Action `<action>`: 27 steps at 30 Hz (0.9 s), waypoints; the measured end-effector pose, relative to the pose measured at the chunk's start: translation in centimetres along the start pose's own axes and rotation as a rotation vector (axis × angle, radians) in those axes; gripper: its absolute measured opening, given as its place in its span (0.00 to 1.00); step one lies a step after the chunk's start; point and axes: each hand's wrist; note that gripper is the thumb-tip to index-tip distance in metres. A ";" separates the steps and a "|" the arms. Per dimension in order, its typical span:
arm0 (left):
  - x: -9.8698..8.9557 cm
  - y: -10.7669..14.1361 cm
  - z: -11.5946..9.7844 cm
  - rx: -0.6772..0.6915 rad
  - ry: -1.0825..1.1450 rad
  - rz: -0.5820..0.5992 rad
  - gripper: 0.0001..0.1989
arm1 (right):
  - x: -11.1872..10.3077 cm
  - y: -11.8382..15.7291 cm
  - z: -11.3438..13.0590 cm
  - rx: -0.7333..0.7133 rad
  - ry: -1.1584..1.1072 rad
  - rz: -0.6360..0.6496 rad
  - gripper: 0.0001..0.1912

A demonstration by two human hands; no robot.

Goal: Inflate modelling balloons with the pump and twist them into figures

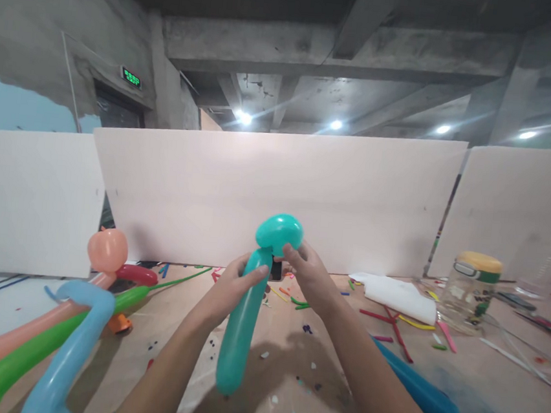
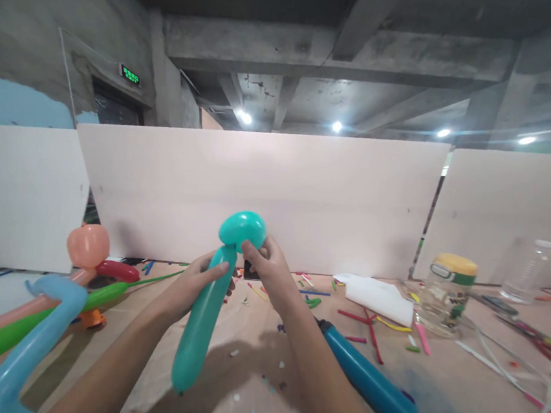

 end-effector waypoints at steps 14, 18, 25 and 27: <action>0.1 -0.5 -0.3 0.146 0.160 -0.456 0.23 | 4.2 0.8 -5.2 0.498 -0.208 0.840 0.36; -0.2 -0.6 -0.5 0.142 0.143 -0.506 0.22 | 5.6 1.0 -5.9 0.601 -0.326 0.804 0.38; -0.2 -0.8 -0.1 0.169 0.264 -0.596 0.19 | 7.5 2.2 -4.8 0.592 -0.185 0.400 0.33; -0.3 -0.9 0.0 0.158 0.282 -0.584 0.19 | 7.5 2.2 -4.9 0.564 -0.162 0.384 0.33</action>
Point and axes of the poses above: each hand's wrist, its own y-axis away from the middle knuckle, its own x-axis out of the palm, z = x × y, and after that the axes turned 15 degrees about x, right-handed
